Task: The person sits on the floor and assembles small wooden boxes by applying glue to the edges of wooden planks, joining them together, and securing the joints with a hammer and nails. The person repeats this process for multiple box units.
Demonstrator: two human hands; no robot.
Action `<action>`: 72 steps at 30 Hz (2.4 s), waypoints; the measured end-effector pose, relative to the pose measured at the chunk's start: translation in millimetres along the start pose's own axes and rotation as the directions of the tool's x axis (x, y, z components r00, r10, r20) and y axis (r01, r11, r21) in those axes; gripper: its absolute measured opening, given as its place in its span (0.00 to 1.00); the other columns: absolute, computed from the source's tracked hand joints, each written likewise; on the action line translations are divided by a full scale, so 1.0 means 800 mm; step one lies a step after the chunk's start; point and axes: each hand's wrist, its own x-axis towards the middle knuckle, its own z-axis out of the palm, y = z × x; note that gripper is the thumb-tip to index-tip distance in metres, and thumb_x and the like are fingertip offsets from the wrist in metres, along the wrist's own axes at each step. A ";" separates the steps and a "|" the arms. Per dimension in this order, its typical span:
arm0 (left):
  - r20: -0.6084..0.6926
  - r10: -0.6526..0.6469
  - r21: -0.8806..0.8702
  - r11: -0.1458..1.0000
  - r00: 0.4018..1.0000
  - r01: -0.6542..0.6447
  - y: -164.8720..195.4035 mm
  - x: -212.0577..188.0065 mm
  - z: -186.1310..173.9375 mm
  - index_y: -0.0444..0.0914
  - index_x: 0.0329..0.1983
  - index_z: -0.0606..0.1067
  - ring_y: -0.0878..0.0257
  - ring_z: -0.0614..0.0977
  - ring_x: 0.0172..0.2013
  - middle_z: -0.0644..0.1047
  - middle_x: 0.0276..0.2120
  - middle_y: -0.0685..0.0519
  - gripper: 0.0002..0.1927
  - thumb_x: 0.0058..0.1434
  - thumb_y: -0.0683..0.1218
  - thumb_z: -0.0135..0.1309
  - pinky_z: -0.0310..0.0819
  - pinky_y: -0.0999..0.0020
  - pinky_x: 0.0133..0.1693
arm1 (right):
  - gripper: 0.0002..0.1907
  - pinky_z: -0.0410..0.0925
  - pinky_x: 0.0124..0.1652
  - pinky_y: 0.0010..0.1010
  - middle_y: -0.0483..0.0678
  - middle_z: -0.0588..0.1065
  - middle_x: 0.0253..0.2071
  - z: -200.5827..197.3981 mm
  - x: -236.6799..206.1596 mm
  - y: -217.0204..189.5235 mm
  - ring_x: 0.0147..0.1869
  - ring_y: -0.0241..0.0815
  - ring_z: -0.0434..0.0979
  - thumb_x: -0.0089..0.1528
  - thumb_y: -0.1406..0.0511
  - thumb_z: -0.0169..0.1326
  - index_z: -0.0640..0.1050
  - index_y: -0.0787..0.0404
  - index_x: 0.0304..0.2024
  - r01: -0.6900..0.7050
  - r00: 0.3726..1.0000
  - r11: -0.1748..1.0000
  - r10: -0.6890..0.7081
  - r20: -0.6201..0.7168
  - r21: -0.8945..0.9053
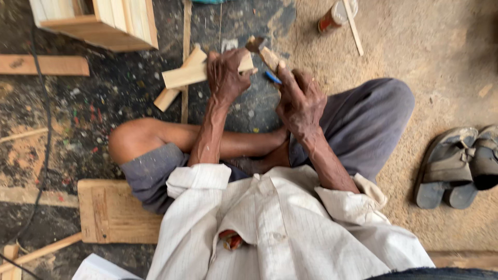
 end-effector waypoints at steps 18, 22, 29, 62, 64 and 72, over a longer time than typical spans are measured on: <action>-0.015 0.016 -0.077 0.997 1.000 -0.018 0.001 0.005 -0.005 0.40 0.46 0.82 0.60 0.80 0.34 0.84 0.38 0.50 0.19 0.50 0.43 0.70 0.60 0.60 0.42 | 0.28 0.73 0.36 0.40 0.48 0.78 0.43 0.007 -0.006 0.006 0.41 0.48 0.79 0.59 0.72 0.64 0.80 0.48 0.61 -0.065 0.978 0.987 0.091 0.188 -0.145; 0.012 -0.008 -0.003 1.000 1.000 0.008 0.002 0.008 -0.007 0.37 0.44 0.81 0.59 0.80 0.33 0.83 0.35 0.48 0.22 0.46 0.46 0.72 0.62 0.59 0.45 | 0.29 0.73 0.35 0.39 0.52 0.78 0.45 0.008 0.000 0.004 0.41 0.49 0.80 0.57 0.73 0.62 0.79 0.49 0.61 -0.033 0.995 0.998 0.038 0.087 -0.059; -0.061 0.043 -0.019 0.999 0.997 -0.044 0.003 0.009 -0.009 0.40 0.47 0.81 0.58 0.81 0.34 0.84 0.36 0.49 0.24 0.44 0.45 0.71 0.61 0.59 0.42 | 0.34 0.72 0.36 0.42 0.54 0.78 0.44 0.009 0.000 0.008 0.41 0.52 0.79 0.52 0.74 0.60 0.78 0.54 0.62 -0.011 0.995 0.999 0.014 0.095 -0.031; 0.019 -0.010 -0.058 0.998 1.000 0.011 0.004 0.013 -0.014 0.42 0.60 0.74 0.55 0.82 0.37 0.84 0.37 0.50 0.35 0.46 0.46 0.70 0.63 0.58 0.45 | 0.29 0.75 0.39 0.41 0.54 0.78 0.47 0.014 -0.001 0.016 0.43 0.52 0.81 0.56 0.73 0.61 0.78 0.53 0.61 0.016 1.000 0.999 -0.016 0.002 0.031; 0.041 -0.039 -0.061 0.997 0.998 0.042 0.004 0.013 -0.013 0.39 0.65 0.71 0.55 0.81 0.35 0.83 0.35 0.49 0.38 0.52 0.51 0.73 0.62 0.56 0.45 | 0.30 0.74 0.39 0.41 0.54 0.78 0.47 0.012 0.000 0.011 0.43 0.52 0.80 0.58 0.75 0.60 0.77 0.54 0.63 -0.054 0.996 0.996 0.048 0.080 0.065; 0.079 -0.042 -0.041 0.998 0.996 0.046 -0.006 0.010 -0.005 0.37 0.69 0.68 0.54 0.82 0.37 0.83 0.38 0.47 0.44 0.48 0.47 0.72 0.64 0.57 0.48 | 0.33 0.74 0.40 0.44 0.52 0.77 0.49 0.008 0.006 0.005 0.45 0.54 0.80 0.54 0.75 0.59 0.76 0.53 0.63 -0.011 0.999 0.998 0.008 0.050 0.061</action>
